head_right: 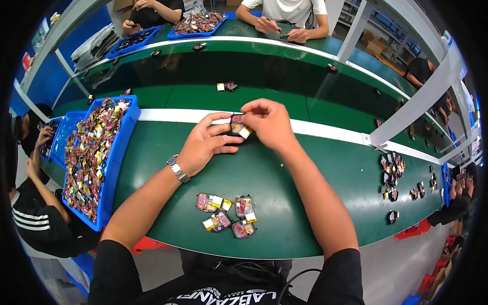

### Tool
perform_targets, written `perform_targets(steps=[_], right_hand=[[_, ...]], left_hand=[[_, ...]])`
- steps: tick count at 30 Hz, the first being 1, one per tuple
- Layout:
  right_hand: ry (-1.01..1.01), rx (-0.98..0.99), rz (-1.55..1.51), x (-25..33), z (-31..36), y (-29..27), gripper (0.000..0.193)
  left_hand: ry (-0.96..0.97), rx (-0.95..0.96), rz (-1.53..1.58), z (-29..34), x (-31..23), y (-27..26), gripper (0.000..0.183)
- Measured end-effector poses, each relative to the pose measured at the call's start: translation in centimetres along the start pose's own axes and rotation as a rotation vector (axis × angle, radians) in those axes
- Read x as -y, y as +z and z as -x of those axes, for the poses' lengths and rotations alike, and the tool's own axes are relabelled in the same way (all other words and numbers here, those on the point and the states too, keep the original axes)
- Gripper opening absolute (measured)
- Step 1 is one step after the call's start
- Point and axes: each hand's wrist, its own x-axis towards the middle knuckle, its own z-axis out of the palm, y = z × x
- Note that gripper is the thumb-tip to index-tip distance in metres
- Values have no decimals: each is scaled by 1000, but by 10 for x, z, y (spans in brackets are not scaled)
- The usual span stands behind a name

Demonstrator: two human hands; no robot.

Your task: The recorder is assembling small electronic components or toys on a factory assembly line.

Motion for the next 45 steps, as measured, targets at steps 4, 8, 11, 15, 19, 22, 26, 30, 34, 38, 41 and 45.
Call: perform_targets(steps=[4,8,11,15,19,22,26,30,34,38,41,45], right_hand=[[80,-190,-21,-5,-39,-34,15],[124,-336,243,-35,-76,-59,19],[-194,-395,943,-39,-83,-52,28],[-318,-244,867,-27,-91,-1,43],[-196,-289,1017,-33,-100,32,53],[-211,-283,987,-37,-112,30,51],[-225,-266,724,-31,-96,15,48],[-333,51,428,-6,-47,4,51],[-507,192,479,2,19,4,56],[-514,188,487,9,56,2,54],[-531,161,442,4,62,-3,50],[-645,158,485,12,68,-4,44]], left_hand=[[95,-146,-85,-6,7,10,40],[202,-177,-278,-12,10,-2,25],[274,-227,-480,-13,5,-14,19],[224,-286,-417,-16,4,-17,17],[200,-252,-451,-14,2,-17,17],[209,-245,-432,-16,2,-17,15],[211,-290,-353,-20,1,-17,13],[169,-344,-200,-24,1,-24,21],[-3,-51,-115,-14,-9,-36,38],[-121,95,-145,0,-16,-14,41],[-127,110,-176,-2,-16,-6,38],[-126,83,-171,-1,-11,-8,35]])
